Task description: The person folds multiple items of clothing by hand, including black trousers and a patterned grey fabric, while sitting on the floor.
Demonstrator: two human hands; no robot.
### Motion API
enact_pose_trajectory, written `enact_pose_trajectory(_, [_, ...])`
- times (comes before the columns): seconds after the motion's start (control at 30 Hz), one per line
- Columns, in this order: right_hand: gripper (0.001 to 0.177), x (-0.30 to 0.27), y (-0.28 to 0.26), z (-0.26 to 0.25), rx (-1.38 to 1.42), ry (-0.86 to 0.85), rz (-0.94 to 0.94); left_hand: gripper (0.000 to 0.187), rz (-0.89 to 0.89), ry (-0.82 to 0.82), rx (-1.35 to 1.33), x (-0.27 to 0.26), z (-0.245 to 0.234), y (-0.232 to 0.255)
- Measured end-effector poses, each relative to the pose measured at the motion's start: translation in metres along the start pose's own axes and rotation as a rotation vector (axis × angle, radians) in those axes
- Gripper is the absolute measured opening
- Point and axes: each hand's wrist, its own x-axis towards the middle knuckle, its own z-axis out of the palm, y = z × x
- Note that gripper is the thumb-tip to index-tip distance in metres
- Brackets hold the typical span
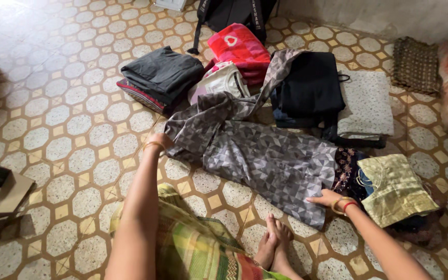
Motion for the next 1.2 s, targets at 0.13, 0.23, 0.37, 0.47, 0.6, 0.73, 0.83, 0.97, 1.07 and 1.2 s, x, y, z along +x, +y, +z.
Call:
enact_pose_trajectory(0.13, [0.065,0.000,-0.004,0.005,0.237,0.045,-0.037,0.056,0.029,-0.016,-0.093,-0.002,0.017,0.015])
enact_pose_trajectory(0.23, [0.055,-0.005,0.000,0.002,0.548,-0.029,-0.062,0.065,0.009,0.018,-0.166,-0.010,0.028,0.015])
enact_pose_trajectory(0.37, [0.053,-0.014,0.008,-0.002,0.668,-0.055,0.022,0.062,0.051,-0.014,-0.159,-0.012,0.032,0.009])
enact_pose_trajectory(0.47, [0.065,-0.017,0.007,0.000,0.678,-0.086,0.030,0.043,0.083,-0.045,-0.202,-0.010,0.032,0.003])
enact_pose_trajectory(0.6, [0.095,-0.018,0.004,0.000,0.415,-0.098,0.135,0.041,0.104,-0.012,-0.124,-0.007,0.033,0.003])
enact_pose_trajectory(0.73, [0.113,-0.023,0.002,0.007,0.344,-0.220,0.148,0.039,0.085,0.043,-0.496,0.000,0.023,0.003])
enact_pose_trajectory(0.83, [0.100,-0.024,0.008,-0.004,0.293,-0.200,0.111,0.030,0.023,0.048,-0.795,0.004,0.004,-0.019])
enact_pose_trajectory(0.97, [0.079,-0.037,0.034,-0.040,0.552,-0.191,0.170,0.028,0.032,-0.021,-1.006,0.004,-0.024,-0.059])
enact_pose_trajectory(1.07, [0.069,-0.044,0.044,-0.051,0.591,-0.229,0.207,0.033,0.011,-0.137,-0.361,-0.008,-0.030,-0.081])
enact_pose_trajectory(1.2, [0.066,-0.036,0.034,-0.037,-0.070,-0.438,0.056,0.038,-0.152,-0.389,0.097,-0.021,-0.018,-0.081])
